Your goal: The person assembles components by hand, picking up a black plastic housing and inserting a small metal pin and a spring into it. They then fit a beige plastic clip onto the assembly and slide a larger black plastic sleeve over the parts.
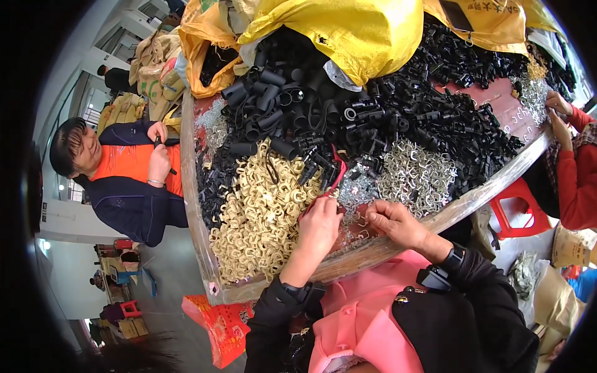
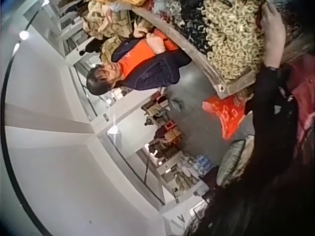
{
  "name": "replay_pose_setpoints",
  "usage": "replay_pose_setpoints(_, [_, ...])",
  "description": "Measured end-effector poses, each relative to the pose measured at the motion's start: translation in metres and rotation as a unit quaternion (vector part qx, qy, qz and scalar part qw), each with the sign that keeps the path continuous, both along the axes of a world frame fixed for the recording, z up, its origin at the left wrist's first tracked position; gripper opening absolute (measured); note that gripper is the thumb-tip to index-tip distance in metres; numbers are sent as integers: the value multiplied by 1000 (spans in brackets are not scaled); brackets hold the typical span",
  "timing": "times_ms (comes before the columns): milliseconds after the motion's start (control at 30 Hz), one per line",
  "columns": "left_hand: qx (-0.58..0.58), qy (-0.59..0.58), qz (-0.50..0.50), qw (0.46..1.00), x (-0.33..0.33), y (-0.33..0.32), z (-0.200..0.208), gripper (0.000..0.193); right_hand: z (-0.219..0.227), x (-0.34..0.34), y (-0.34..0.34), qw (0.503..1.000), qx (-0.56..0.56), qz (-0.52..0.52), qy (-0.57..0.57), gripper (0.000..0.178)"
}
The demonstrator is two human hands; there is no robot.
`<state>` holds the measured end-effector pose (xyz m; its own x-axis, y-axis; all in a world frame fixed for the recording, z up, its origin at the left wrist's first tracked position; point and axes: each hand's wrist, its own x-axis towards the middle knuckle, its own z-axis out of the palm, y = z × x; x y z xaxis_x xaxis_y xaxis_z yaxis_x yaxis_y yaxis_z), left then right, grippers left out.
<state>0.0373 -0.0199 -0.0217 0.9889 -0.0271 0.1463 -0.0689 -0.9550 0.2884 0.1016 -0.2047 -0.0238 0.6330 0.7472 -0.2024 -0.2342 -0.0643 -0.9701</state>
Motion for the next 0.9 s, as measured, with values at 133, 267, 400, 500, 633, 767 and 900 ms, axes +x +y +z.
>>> replay_pose_setpoints(133, [-227, -6, 104, 968, -1, 1, 8, 25, 0, -7, -3, 1000, 16, 0, -16, 17])
replay_pose_setpoints(267, [-659, 19, 219, 719, -13, -7, 10, 25, 9, -14, 4, 993, 23, -9, -117, 12])
replay_pose_setpoints(400, [-859, 81, 218, 457, -24, -19, 14, 20, 27, -18, 10, 964, 17, -3, -265, 7])
replay_pose_setpoints(500, [-873, 114, 213, 424, -29, -24, 19, 21, 30, -14, 13, 936, 0, -13, -353, 6])
replay_pose_setpoints(633, [-870, 179, 149, 434, -35, -14, 14, 22, 26, -10, 16, 926, 5, -20, -376, 6])
replay_pose_setpoints(767, [-877, 190, 139, 420, -37, -15, 14, 23, 26, -11, 16, 914, 11, -5, -405, 9])
replay_pose_setpoints(900, [-843, 195, 157, 476, -40, -13, 11, 26, 27, -10, 19, 860, -1, 10, -510, 16])
